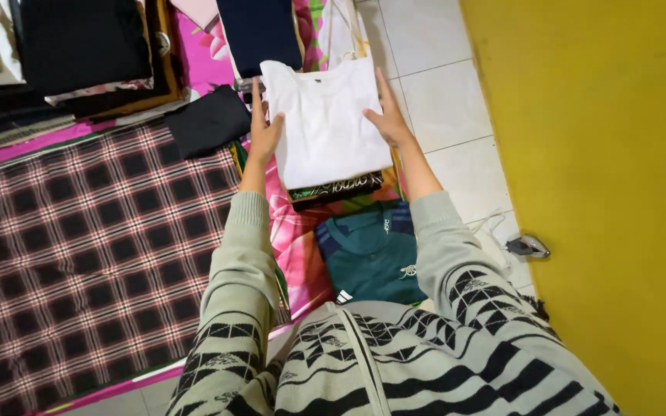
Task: Folding a white t-shirt and a dark blue garment on a bed.
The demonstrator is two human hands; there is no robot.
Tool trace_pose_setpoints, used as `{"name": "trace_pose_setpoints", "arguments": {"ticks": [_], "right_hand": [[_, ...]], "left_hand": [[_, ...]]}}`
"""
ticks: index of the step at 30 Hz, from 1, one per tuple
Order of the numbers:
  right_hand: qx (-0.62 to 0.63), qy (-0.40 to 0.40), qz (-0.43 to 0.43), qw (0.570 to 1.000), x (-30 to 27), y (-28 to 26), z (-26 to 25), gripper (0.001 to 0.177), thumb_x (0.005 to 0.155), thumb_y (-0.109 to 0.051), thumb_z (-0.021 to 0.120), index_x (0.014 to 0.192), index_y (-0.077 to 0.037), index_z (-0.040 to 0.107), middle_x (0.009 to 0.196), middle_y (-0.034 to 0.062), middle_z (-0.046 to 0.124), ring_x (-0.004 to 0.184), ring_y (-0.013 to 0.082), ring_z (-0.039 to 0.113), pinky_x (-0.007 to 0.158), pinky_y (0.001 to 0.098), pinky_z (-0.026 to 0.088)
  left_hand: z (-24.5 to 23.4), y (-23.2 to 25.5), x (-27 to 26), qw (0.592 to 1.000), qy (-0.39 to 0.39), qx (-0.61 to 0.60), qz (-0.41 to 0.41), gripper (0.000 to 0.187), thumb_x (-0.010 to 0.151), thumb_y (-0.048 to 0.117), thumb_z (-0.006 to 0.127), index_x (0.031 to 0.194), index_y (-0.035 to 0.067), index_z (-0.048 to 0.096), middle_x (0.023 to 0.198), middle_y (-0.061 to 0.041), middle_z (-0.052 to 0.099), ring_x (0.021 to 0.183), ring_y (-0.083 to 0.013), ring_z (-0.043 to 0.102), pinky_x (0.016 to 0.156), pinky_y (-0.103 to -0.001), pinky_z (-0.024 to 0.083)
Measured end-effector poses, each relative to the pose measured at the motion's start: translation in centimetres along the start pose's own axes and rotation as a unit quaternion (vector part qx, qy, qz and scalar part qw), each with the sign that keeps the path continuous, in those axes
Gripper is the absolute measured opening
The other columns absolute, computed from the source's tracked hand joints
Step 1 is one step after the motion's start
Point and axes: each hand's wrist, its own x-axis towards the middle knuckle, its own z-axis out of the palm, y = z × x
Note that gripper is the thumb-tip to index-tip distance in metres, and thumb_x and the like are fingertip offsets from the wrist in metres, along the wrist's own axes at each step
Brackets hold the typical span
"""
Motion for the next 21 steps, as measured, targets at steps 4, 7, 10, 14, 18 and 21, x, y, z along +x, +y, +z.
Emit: {"name": "trace_pose_setpoints", "arguments": {"ticks": [4,7,10,14,18,21], "right_hand": [[-0.043,0.059,-0.001,0.997,-2.8,1.5,0.1,0.097,0.093,-0.001,0.075,0.166,-0.017,0.014,0.170,0.0127,0.020,0.143,0.0278,0.048,0.114,0.0388,0.044],[-0.077,0.084,0.030,0.993,-5.0,2.2,0.4,0.087,0.099,-0.009,0.076,0.164,-0.016,0.019,0.161,0.0158,0.042,0.141,0.0307,0.054,0.115,0.0412,0.044],[-0.146,0.085,0.061,0.984,-7.3,0.4,1.4,0.078,0.100,-0.017,0.073,0.160,-0.016,0.023,0.152,0.0181,0.056,0.137,0.0343,0.059,0.112,0.0427,0.048],[-0.278,0.070,0.032,0.957,-8.2,-1.9,2.1,0.070,0.104,-0.016,0.064,0.161,-0.021,0.024,0.153,0.0251,0.052,0.137,0.0438,0.054,0.110,0.0462,0.046],[-0.319,0.046,0.025,0.946,-8.7,-2.5,2.5,0.069,0.105,-0.013,0.058,0.163,-0.024,0.021,0.150,0.0297,0.052,0.135,0.0479,0.052,0.109,0.0490,0.044],[-0.352,0.042,0.097,0.930,-8.8,-2.1,3.0,0.069,0.105,-0.017,0.059,0.162,-0.027,0.023,0.141,0.0280,0.058,0.131,0.0463,0.055,0.108,0.0499,0.045]], "left_hand": [[0.7,-1.7,-2.7,0.998,0.053,0.022,-0.040,0.091,0.098,0.002,0.064,0.170,0.009,0.010,0.162,-0.017,0.043,0.139,-0.0265,0.052,0.115,-0.035,0.043],[1.1,-1.7,-5.1,0.964,0.164,0.158,-0.139,0.083,0.098,0.020,0.080,0.160,0.004,0.027,0.139,-0.018,0.058,0.120,-0.0253,0.061,0.104,-0.035,0.050],[2.0,1.4,-7.8,0.895,0.139,0.267,-0.329,0.063,0.092,0.041,0.082,0.133,0.000,0.057,0.113,-0.022,0.075,0.102,-0.0310,0.071,0.092,-0.038,0.057],[2.8,2.3,-9.5,0.939,0.070,0.279,-0.190,0.046,0.100,0.041,0.067,0.122,0.001,0.062,0.104,-0.026,0.074,0.099,-0.0413,0.072,0.085,-0.048,0.054],[3.2,1.9,-10.8,0.940,0.081,0.275,-0.183,0.042,0.105,0.039,0.057,0.117,0.000,0.049,0.098,-0.033,0.069,0.095,-0.0530,0.067,0.077,-0.058,0.050],[3.2,1.4,-11.4,0.926,0.068,0.317,-0.195,0.044,0.106,0.041,0.056,0.121,0.000,0.046,0.097,-0.036,0.068,0.093,-0.0560,0.064,0.077,-0.062,0.047]]}}
